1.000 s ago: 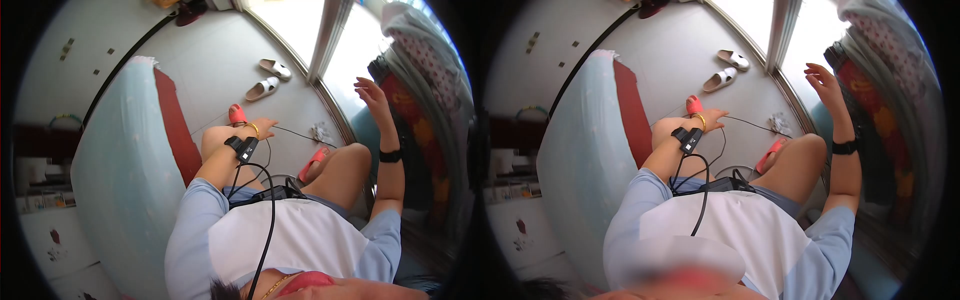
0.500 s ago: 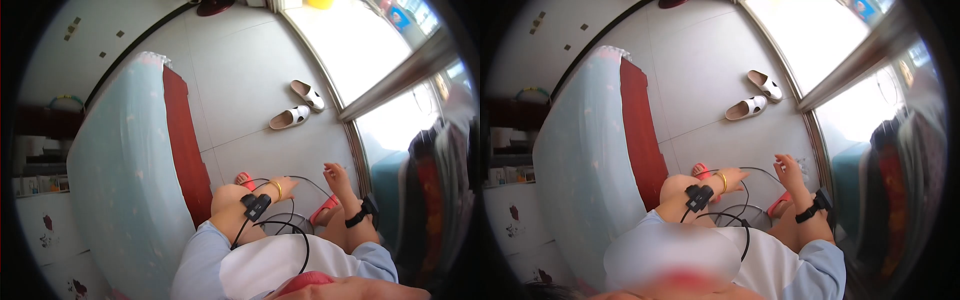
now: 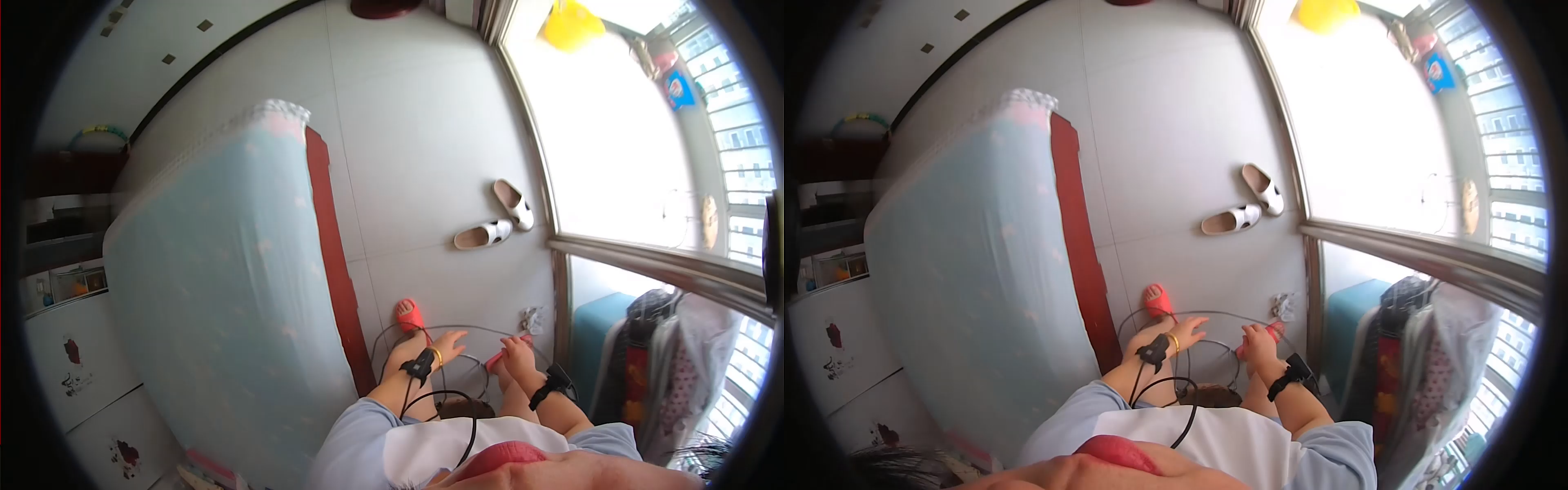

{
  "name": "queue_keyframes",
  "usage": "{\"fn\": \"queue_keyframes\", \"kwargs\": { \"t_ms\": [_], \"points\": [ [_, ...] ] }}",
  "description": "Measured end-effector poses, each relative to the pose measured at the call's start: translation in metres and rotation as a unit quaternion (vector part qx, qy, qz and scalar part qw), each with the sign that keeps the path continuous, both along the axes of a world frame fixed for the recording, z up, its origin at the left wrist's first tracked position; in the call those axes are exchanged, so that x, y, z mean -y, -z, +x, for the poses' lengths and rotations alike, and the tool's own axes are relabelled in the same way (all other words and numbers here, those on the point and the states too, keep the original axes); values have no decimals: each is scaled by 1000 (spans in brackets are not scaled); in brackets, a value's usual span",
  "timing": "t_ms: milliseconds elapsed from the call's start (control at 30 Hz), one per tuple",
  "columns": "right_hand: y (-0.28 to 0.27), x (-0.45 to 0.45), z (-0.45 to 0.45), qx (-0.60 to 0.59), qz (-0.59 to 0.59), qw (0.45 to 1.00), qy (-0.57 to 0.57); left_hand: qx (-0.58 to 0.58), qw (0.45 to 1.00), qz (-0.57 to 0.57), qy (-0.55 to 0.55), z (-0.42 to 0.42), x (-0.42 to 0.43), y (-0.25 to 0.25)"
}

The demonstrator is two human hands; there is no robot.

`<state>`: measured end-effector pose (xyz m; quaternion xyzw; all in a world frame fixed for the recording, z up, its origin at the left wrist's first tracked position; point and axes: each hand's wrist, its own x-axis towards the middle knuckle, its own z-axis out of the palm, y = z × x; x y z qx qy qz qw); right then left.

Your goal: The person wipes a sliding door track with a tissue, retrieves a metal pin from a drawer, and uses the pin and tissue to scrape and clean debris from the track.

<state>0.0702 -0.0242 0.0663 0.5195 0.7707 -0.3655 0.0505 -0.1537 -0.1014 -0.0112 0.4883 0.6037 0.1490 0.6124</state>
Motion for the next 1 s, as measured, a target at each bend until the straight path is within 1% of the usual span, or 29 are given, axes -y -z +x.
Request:
{"fn": "queue_keyframes", "kwargs": {
  "t_ms": [33, 67, 100, 133, 167, 233, 300, 333, 367, 400, 433, 467, 500, 567, 600, 633, 667, 700, 767, 833, 867, 900, 933, 967, 1000],
  "points": [
    [-31, -17, -13, 12, -4, 1000, -3, 44, 999, 0, -31, -19, -15, -30],
    [-59, -36, -21, 45, -16, 999, -7, 45, 998, 20, -35, -41, -34, -59],
    [-89, -60, -34, 43, 7, 999, -10, 30, 997, 19, -72, -65, -55, -88],
    [-122, -84, -45, 80, 2, 996, -24, 17, 994, 20, -107, -87, -76, -115],
    [-156, -104, -57, 118, -4, 992, -33, 18, 993, 43, -105, -109, -98, -132],
    [-231, -158, -91, 108, 16, 994, -1, -91, 991, 59, -81, -146, -151, -158],
    [-289, -207, -117, 45, 125, 991, 14, -83, 987, 105, -91, -181, -212, -217],
    [-330, -229, -135, 57, 131, 989, 42, -78, 983, 137, -93, -196, -241, -244],
    [-347, -248, -139, 22, 185, 981, 59, -73, 978, 169, -95, -210, -266, -270],
    [-370, -265, -145, -20, 203, 976, 79, -73, 977, 176, -94, -223, -289, -292],
    [-387, -281, -146, -17, 235, 969, 81, -59, 971, 215, -91, -235, -313, -313],
    [-400, -294, -147, -24, 237, 966, 99, -45, 962, 254, -88, -246, -334, -329],
    [-409, -308, -146, -31, 239, 964, 116, -46, 959, 264, -90, -257, -351, -341],
    [-397, -340, -139, -10, 228, 965, 132, -1, 949, 305, -81, -286, -384, -357],
    [-386, -360, -138, 18, 183, 972, 149, -4, 947, 309, -88, -303, -402, -368],
    [-376, -382, -145, 98, 168, 972, 130, -13, 949, 307, -74, -322, -417, -381],
    [-356, -406, -149, 128, 154, 975, 93, -23, 952, 299, -65, -335, -422, -386],
    [-341, -440, -167, 158, 143, 976, 43, -33, 952, 292, -90, -349, -423, -385],
    [-323, -517, -241, 168, 139, 976, -22, -20, 954, 270, -129, -399, -463, -400],
    [-335, -582, -353, 73, 153, 981, -94, -49, 938, 288, -188, -439, -486, -429],
    [-344, -613, -414, 2, 196, 969, -149, -53, 934, 281, -215, -459, -498, -448],
    [-352, -635, -470, -68, 228, 951, -198, -52, 931, 271, -239, -475, -507, -464],
    [-372, -649, -529, -132, 249, 927, -248, -59, 922, 267, -275, -494, -513, -476],
    [-397, -659, -583, -194, 267, 899, -288, -58, 911, 291, -286, -517, -520, -487],
    [-413, -664, -629, -200, 263, 892, -309, -58, 900, 319, -291, -542, -529, -493]
  ]
}}
